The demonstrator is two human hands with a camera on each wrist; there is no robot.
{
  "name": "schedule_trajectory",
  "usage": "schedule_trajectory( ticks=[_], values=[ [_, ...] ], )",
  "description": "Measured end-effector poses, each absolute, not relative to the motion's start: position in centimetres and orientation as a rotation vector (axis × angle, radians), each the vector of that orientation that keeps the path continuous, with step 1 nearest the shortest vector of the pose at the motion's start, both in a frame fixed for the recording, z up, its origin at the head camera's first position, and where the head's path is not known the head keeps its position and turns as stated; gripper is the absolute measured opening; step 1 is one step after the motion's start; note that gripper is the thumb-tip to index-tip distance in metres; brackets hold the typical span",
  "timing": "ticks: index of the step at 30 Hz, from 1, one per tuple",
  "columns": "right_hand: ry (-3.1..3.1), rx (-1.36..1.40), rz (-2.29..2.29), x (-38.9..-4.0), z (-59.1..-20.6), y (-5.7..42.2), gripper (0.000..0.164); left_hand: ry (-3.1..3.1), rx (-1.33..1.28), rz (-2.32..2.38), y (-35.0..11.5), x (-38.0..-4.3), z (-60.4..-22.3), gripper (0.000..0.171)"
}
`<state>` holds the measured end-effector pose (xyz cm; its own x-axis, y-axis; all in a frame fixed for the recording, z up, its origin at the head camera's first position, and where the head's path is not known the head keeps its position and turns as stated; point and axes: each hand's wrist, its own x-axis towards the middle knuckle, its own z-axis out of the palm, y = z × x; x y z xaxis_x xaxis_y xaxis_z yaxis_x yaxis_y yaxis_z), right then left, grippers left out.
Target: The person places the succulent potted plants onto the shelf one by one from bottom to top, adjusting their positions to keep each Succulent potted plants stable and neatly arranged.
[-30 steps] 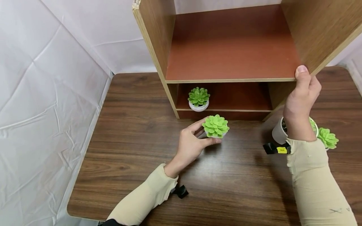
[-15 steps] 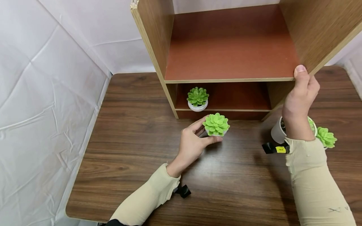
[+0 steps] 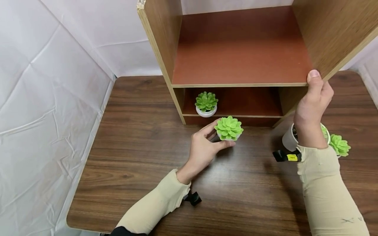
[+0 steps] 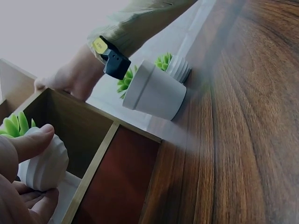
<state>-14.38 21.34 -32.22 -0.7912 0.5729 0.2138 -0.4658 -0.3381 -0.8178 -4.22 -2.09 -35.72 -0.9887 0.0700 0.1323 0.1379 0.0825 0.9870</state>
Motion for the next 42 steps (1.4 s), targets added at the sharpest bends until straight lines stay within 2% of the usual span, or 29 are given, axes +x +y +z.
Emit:
schedule_trajectory(
  ticks=[42],
  values=[
    [-1.293,-0.163,2.126,-14.2,-32.2,21.3,0.024,-2.239,-0.264,-2.014,0.0,-5.0,-35.4,0.065]
  ],
)
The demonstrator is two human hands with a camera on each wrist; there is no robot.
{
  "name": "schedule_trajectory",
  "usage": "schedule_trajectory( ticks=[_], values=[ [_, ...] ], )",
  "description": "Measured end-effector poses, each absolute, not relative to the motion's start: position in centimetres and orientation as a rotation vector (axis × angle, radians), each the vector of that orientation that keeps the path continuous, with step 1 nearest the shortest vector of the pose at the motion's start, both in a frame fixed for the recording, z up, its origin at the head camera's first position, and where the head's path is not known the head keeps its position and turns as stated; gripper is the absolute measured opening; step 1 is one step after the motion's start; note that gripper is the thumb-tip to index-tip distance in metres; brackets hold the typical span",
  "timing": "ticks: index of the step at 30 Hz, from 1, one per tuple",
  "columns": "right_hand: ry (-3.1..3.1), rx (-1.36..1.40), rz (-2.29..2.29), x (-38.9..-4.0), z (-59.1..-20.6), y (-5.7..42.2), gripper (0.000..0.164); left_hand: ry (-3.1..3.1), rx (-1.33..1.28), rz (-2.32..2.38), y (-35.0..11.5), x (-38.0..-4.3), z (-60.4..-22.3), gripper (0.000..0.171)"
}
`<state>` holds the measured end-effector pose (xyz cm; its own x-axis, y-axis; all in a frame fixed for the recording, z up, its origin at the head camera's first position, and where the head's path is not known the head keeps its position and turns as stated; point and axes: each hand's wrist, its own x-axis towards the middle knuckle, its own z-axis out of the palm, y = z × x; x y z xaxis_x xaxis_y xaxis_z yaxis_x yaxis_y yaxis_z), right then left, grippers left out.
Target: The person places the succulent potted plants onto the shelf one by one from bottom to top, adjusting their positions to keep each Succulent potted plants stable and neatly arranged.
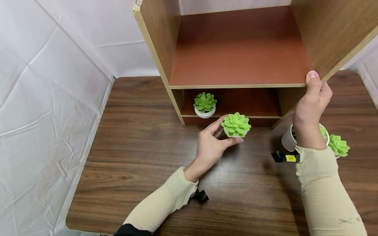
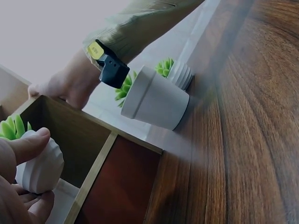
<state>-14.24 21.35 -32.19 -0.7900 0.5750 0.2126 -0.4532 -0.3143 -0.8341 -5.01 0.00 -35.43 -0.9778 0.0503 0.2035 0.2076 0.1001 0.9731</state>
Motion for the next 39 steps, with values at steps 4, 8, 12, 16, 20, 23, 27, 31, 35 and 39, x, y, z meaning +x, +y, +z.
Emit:
schedule_trajectory(
  ticks=[4,8,12,16,20,23,27,31,35,39],
  values=[
    [-1.309,-0.160,2.120,-14.29,-32.16,21.31,0.024,-2.229,-0.267,-2.007,0.01,-5.12,-35.42,0.064],
    [-1.304,-0.165,2.122,-14.27,-32.20,21.30,0.024,-2.193,-0.291,-2.033,0.02,-5.15,-35.54,0.062],
    [-1.301,-0.159,2.121,-14.30,-32.19,21.34,0.024,-2.162,-0.307,-2.055,0.09,-5.16,-35.72,0.062],
    [-1.318,-0.145,2.102,-14.40,-32.18,21.42,0.025,-2.165,-0.297,-2.037,0.17,-5.27,-35.74,0.062],
    [-1.304,-0.142,2.106,-14.40,-32.21,21.43,0.025,-2.176,-0.282,-2.019,0.27,-5.33,-35.73,0.063],
    [-1.312,-0.150,2.108,-14.33,-32.23,21.39,0.025,-2.171,-0.263,-2.022,0.35,-5.35,-35.82,0.062],
    [-1.320,-0.157,2.107,-14.33,-32.14,21.25,0.025,-2.137,-0.252,-2.039,0.42,-5.47,-35.97,0.063],
    [-1.296,-0.141,2.133,-14.44,-32.07,21.00,0.024,-2.110,-0.242,-2.051,0.43,-5.54,-35.96,0.064],
    [-1.295,-0.130,2.150,-14.45,-32.19,20.78,0.023,-2.101,-0.244,-2.065,0.51,-5.59,-35.86,0.063],
    [-1.316,-0.133,2.139,-14.37,-32.27,20.77,0.023,-2.106,-0.259,-2.051,0.75,-5.70,-35.73,0.062]
  ],
)
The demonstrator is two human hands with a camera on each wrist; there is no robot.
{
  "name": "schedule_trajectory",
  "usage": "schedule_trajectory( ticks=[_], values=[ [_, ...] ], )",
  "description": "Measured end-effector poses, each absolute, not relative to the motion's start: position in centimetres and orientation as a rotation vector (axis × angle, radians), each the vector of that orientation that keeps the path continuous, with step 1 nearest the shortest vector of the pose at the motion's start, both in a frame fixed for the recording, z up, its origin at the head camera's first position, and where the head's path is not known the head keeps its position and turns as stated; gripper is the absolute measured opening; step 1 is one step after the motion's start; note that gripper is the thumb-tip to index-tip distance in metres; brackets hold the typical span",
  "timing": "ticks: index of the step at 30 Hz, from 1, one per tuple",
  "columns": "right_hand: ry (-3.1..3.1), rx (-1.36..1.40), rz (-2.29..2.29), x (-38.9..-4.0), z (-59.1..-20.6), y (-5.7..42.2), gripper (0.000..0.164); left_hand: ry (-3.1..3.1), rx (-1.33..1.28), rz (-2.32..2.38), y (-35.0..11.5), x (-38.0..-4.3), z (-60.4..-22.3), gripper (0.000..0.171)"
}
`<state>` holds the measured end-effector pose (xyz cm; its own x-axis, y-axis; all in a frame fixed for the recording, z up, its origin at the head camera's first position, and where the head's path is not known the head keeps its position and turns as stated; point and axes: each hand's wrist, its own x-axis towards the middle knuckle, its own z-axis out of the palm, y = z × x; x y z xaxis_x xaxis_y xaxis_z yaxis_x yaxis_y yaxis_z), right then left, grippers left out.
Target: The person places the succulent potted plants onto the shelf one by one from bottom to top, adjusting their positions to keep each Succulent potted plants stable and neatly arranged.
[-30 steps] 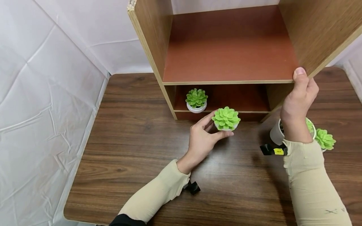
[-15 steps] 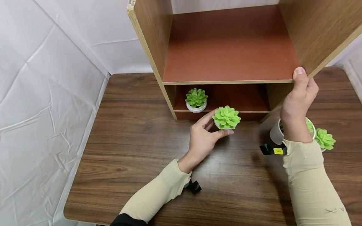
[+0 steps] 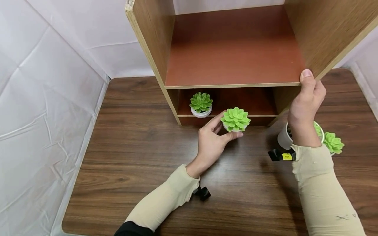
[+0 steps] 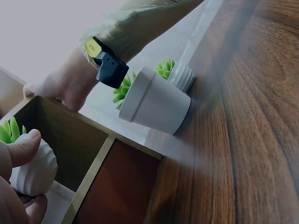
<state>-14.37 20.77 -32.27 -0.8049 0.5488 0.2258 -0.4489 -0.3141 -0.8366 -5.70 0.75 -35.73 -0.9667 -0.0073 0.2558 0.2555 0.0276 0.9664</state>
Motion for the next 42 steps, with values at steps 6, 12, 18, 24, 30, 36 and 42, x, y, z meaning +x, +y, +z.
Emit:
schedule_trajectory(
  ticks=[6,12,18,24,30,36,42],
  values=[
    [-1.340,-0.132,2.121,-14.4,-32.3,20.8,0.024,-2.132,-0.274,-1.997,1.0,-6.0,-35.6,0.062],
    [-1.330,-0.132,2.129,-14.4,-32.3,20.8,0.024,-2.131,-0.288,-1.968,1.3,-6.2,-35.6,0.063],
    [-1.287,-0.120,2.151,-14.4,-32.3,20.7,0.023,-2.165,-0.285,-1.925,1.5,-6.4,-35.3,0.066],
    [-1.310,-0.123,2.133,-14.2,-32.3,20.7,0.023,-2.184,-0.297,-1.882,1.7,-7.1,-36.8,0.067],
    [-1.327,-0.116,2.121,-14.2,-32.2,20.8,0.023,-2.186,-0.295,-1.873,2.1,-8.4,-38.6,0.065],
    [-1.391,-0.091,2.067,-14.1,-32.4,20.9,0.024,-2.197,-0.257,-1.872,2.4,-8.7,-38.9,0.063],
    [-1.372,-0.084,2.067,-14.2,-32.5,20.8,0.023,-2.204,-0.243,-1.895,2.6,-8.9,-39.0,0.066]
  ],
)
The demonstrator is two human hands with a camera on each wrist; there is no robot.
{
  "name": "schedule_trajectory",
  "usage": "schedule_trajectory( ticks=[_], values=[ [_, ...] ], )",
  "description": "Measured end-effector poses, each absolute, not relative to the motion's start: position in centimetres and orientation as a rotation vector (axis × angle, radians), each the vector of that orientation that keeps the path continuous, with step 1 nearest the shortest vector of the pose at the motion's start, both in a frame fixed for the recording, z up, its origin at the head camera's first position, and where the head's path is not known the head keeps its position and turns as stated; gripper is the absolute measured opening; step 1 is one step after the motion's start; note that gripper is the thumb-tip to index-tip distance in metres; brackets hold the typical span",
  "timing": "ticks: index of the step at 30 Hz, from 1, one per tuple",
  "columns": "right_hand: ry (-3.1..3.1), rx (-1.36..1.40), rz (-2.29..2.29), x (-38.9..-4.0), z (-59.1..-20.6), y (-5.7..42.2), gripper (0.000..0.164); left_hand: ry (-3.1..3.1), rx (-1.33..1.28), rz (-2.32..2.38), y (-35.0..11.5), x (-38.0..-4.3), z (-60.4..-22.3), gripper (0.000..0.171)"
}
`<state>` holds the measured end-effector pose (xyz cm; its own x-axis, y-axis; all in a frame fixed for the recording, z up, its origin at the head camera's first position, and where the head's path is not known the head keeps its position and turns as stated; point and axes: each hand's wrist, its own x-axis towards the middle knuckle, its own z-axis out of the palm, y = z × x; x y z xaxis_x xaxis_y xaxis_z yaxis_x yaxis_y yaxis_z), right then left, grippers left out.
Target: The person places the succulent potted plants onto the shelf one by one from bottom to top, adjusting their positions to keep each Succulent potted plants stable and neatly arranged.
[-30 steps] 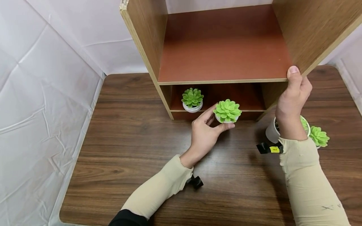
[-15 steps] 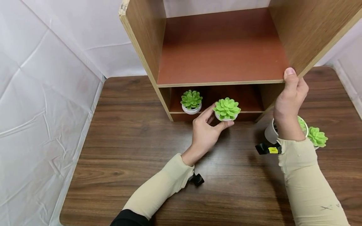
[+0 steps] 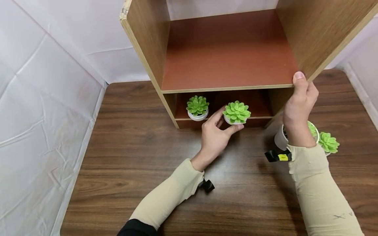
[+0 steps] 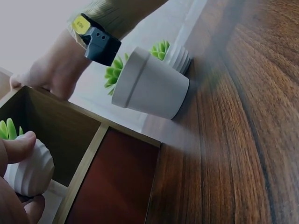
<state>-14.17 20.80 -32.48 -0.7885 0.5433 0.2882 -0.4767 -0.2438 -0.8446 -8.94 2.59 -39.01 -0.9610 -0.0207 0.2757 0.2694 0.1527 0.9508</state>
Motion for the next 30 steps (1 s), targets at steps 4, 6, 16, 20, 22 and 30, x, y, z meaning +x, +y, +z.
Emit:
schedule_trajectory(
  ticks=[4,6,16,20,22,30],
  values=[
    [-1.383,-0.063,2.058,-14.2,-32.6,20.7,0.024,-2.176,-0.243,-1.931,2.6,-9.1,-39.0,0.069],
    [-1.380,-0.076,2.066,-14.2,-32.5,20.7,0.024,-2.170,-0.260,-1.932,2.6,-9.2,-39.0,0.070],
    [-1.360,-0.115,2.087,-14.1,-32.4,20.9,0.023,-2.168,-0.349,-1.899,2.9,-10.0,-39.0,0.070],
    [-1.371,-0.100,2.070,-14.1,-32.5,20.8,0.024,-2.166,-0.347,-1.947,2.9,-10.3,-38.9,0.069],
    [-1.372,-0.097,2.069,-14.1,-32.5,20.8,0.024,-2.175,-0.339,-1.969,3.0,-10.5,-38.9,0.069],
    [-1.335,-0.137,2.104,-14.3,-32.5,21.0,0.022,-2.181,-0.308,-2.034,3.2,-10.6,-38.9,0.067]
  ],
)
